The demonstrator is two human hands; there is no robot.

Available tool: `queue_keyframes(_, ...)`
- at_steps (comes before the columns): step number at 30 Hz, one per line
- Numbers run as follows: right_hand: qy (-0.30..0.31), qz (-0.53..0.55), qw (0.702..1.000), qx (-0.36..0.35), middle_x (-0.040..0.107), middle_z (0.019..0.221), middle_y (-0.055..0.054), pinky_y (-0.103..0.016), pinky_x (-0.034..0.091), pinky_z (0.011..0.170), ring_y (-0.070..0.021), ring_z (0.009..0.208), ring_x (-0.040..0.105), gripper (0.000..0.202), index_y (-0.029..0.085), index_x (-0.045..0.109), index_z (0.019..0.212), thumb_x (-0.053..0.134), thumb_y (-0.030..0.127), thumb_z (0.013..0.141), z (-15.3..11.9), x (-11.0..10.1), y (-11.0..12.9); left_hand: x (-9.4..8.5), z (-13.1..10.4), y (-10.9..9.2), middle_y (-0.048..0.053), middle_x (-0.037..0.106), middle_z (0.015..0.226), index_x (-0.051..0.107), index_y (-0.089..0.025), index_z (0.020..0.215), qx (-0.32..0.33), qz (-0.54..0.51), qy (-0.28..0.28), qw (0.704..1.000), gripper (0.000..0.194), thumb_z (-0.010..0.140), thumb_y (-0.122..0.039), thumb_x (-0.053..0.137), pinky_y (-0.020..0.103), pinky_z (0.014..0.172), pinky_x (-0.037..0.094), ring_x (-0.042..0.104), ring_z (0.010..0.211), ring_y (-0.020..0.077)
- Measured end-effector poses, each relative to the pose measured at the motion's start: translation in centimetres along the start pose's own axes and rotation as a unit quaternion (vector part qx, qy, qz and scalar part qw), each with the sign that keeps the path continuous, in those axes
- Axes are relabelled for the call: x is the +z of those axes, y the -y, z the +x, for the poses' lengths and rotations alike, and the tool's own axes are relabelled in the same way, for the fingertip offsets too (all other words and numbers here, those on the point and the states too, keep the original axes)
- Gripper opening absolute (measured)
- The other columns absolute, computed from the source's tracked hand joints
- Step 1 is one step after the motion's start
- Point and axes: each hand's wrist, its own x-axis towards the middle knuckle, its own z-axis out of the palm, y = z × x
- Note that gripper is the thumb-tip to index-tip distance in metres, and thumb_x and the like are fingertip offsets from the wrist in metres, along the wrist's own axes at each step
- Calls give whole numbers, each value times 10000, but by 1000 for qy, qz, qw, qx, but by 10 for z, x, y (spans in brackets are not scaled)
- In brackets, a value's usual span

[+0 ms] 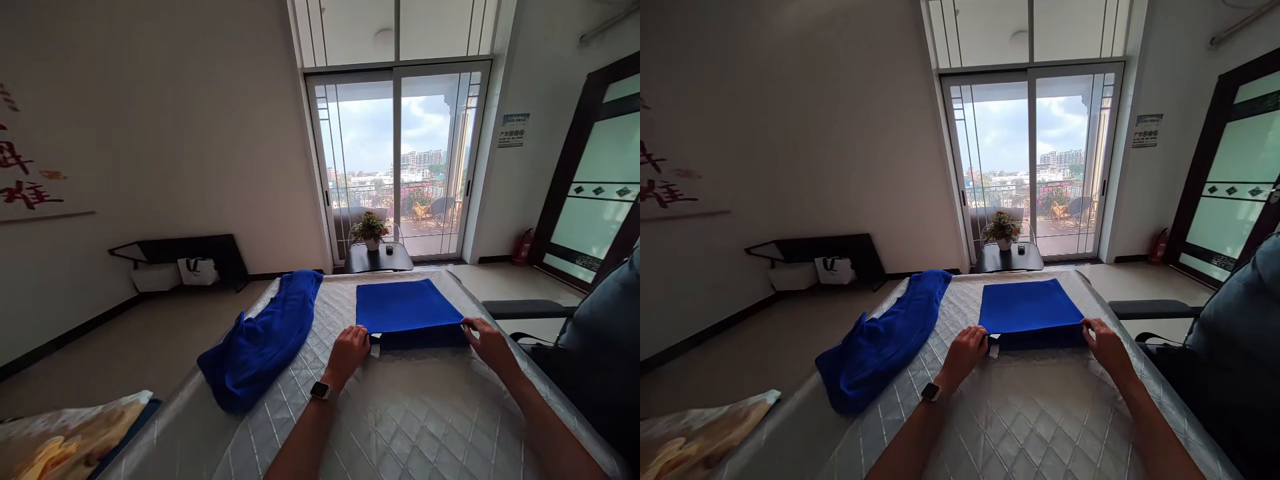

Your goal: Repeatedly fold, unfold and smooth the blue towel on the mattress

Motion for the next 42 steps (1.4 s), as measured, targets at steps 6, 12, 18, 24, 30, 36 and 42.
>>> queue_keyframes(6,73,-41,996,5,724,1172,-87,-399,543,918,-251,1008,709,312,247,681,1084,430,381,957,-13,1,4,-3,-4,0,49,725,975,655,-221,918,3,24,45,999,83,923,-169,591,406,908,502,660,971,239)
queue_keyframes(12,67,-115,990,-40,736,1108,-67,-400,523,933,-250,1041,686,262,246,708,1019,469,312,934,-14,-1,6,-13,3,-1,61,709,1013,657,-216,922,8,58,91,994,84,873,-164,612,414,987,451,619,1072,260)
queue_keyframes(18,45,-180,978,-91,745,1082,-58,-421,497,929,-268,1054,667,235,247,729,1004,513,288,922,-10,-4,5,-20,9,-4,78,695,1029,657,-206,944,12,82,83,993,139,863,-120,583,411,1005,445,614,1081,264)
queue_keyframes(24,49,-186,977,-96,746,1080,-60,-421,482,930,-261,1054,660,259,241,730,1025,486,306,966,-10,-3,8,-23,11,-1,85,700,1091,651,-203,979,-23,81,95,992,165,918,-113,527,404,999,461,620,1105,262)
queue_keyframes(30,66,-185,977,-82,746,1041,-50,-425,486,931,-255,1033,673,243,244,730,991,507,313,925,-9,-3,3,-22,9,-2,65,697,1032,624,-218,920,-19,58,173,983,127,860,-113,584,344,895,504,663,1013,236)
queue_keyframes(36,74,-175,979,-72,745,1059,-56,-445,505,942,-272,1047,672,244,251,735,969,511,332,911,-6,-6,5,-33,12,1,39,705,997,634,-234,900,-23,35,175,984,141,845,-109,599,322,898,515,679,987,216)
queue_keyframes(42,66,-105,990,-69,615,1455,-73,-475,457,1136,-276,1333,568,442,275,665,1330,412,446,1010,-6,8,13,-17,8,-1,75,589,1491,603,-270,1374,-10,-52,49,997,395,999,-196,501,419,1133,456,539,1386,236)
